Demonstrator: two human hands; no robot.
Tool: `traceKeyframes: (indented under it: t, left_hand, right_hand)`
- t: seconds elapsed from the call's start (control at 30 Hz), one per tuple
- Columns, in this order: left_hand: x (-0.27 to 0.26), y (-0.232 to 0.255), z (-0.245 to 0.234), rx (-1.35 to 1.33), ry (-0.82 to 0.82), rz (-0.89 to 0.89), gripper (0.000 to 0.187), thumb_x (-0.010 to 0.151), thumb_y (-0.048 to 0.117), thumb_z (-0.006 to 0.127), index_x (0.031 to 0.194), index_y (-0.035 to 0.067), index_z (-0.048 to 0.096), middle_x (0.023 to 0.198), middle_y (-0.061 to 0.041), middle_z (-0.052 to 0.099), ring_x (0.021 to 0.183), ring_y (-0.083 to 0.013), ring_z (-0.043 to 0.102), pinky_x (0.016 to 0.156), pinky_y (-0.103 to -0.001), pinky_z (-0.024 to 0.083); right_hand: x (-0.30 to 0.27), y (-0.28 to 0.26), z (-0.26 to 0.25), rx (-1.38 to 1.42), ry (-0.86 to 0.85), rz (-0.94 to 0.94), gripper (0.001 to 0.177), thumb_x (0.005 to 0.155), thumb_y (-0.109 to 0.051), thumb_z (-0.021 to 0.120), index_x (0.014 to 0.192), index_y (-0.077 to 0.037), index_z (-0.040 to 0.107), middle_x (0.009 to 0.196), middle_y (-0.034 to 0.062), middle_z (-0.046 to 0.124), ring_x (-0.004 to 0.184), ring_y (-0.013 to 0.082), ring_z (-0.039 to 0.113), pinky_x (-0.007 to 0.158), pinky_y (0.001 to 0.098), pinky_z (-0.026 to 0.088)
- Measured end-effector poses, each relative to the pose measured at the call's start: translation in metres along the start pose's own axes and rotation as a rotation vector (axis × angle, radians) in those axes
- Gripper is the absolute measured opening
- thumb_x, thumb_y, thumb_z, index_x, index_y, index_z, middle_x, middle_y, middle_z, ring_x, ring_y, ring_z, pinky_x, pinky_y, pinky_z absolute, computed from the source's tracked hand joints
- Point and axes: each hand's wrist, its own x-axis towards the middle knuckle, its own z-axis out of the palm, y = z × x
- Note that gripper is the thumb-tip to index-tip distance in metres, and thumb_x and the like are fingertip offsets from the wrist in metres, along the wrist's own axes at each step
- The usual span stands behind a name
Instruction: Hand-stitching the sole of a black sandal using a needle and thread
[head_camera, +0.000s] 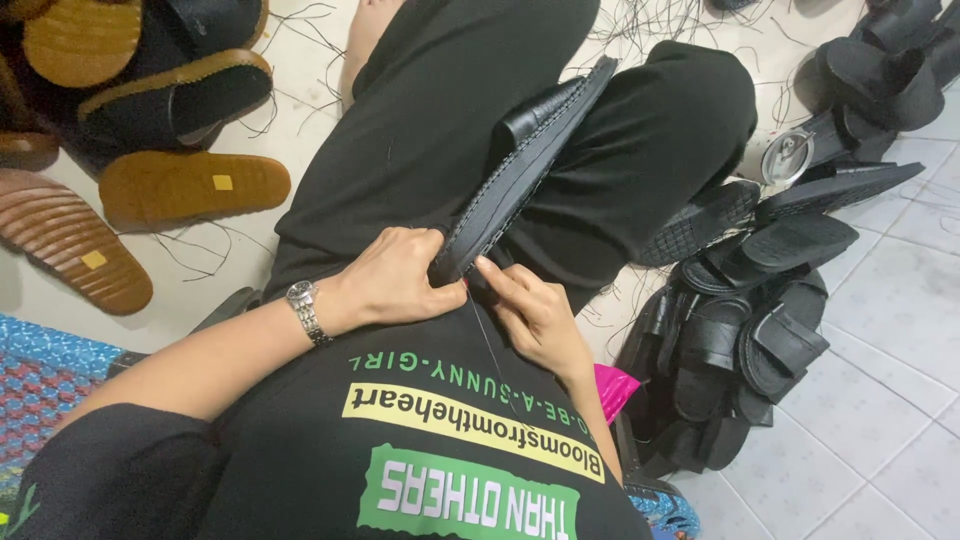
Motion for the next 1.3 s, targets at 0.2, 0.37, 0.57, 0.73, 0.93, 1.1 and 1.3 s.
traceKeyframes:
  t: [0.2,0.37,0.57,0.73,0.93,1.1,1.3]
  left_hand:
    - [0.002,-0.004,-0.005,-0.006,-0.035,-0.005,0.061,0.081,0.052,0.069,0.075,-0.008,0.063,0.066,-0.024,0.061,0.073,-0.0423,0.07,0.063,-0.043,0.054]
    - [0.002,-0.006,-0.006,-0.025,-0.044,-0.011,0.06,0.079,0.052,0.069,0.076,-0.007,0.063,0.068,-0.024,0.061,0.074,-0.0424,0.07,0.062,-0.042,0.053]
    - [0.003,-0.008,-0.007,-0.007,-0.046,-0.007,0.063,0.08,0.053,0.067,0.081,-0.009,0.066,0.072,-0.028,0.064,0.078,-0.0445,0.071,0.067,-0.044,0.054]
    - [0.002,-0.003,-0.004,0.089,-0.044,0.012,0.062,0.087,0.05,0.061,0.091,-0.011,0.067,0.079,-0.031,0.067,0.082,-0.0479,0.071,0.071,-0.048,0.055]
    - [0.005,-0.002,-0.003,0.117,-0.111,-0.024,0.072,0.092,0.057,0.054,0.104,-0.013,0.065,0.088,-0.03,0.069,0.088,-0.0459,0.072,0.077,-0.048,0.056]
    - [0.005,-0.002,-0.002,0.173,-0.144,-0.017,0.075,0.094,0.06,0.052,0.107,-0.013,0.063,0.09,-0.03,0.069,0.09,-0.045,0.073,0.079,-0.049,0.057]
    - [0.007,-0.008,0.0,0.129,-0.103,-0.01,0.075,0.093,0.061,0.053,0.105,-0.012,0.063,0.091,-0.03,0.068,0.092,-0.0468,0.071,0.08,-0.051,0.056]
  right_hand:
    - [0.007,0.001,-0.004,0.032,-0.042,-0.019,0.048,0.093,-0.001,0.054,0.141,-0.006,0.06,0.081,0.0136,0.064,0.062,0.035,0.064,0.055,0.0408,0.053]
    - [0.009,0.01,-0.006,0.11,-0.077,-0.063,0.045,0.094,-0.002,0.054,0.139,-0.002,0.06,0.081,0.0156,0.064,0.064,0.036,0.063,0.057,0.043,0.053]
    - [0.014,0.0,-0.006,0.044,-0.058,-0.028,0.048,0.09,0.004,0.058,0.137,-0.003,0.063,0.08,0.0164,0.066,0.063,0.0362,0.065,0.055,0.0433,0.053]
    - [0.01,-0.002,0.009,-0.002,0.08,-0.045,0.049,0.088,0.007,0.058,0.136,-0.003,0.064,0.083,0.0183,0.069,0.065,0.0363,0.068,0.055,0.0429,0.053]
    - [0.017,-0.016,0.016,-0.035,0.208,-0.046,0.044,0.087,0.007,0.063,0.13,-0.002,0.068,0.089,0.0191,0.074,0.071,0.0359,0.073,0.059,0.0408,0.058]
    - [0.026,-0.03,0.01,-0.045,0.223,0.041,0.04,0.083,0.007,0.07,0.123,-0.002,0.072,0.093,0.0228,0.076,0.077,0.039,0.076,0.064,0.043,0.06]
    - [0.023,-0.032,0.001,0.124,0.23,0.099,0.039,0.084,0.001,0.077,0.122,-0.002,0.071,0.101,0.021,0.078,0.088,0.0365,0.077,0.072,0.0445,0.059]
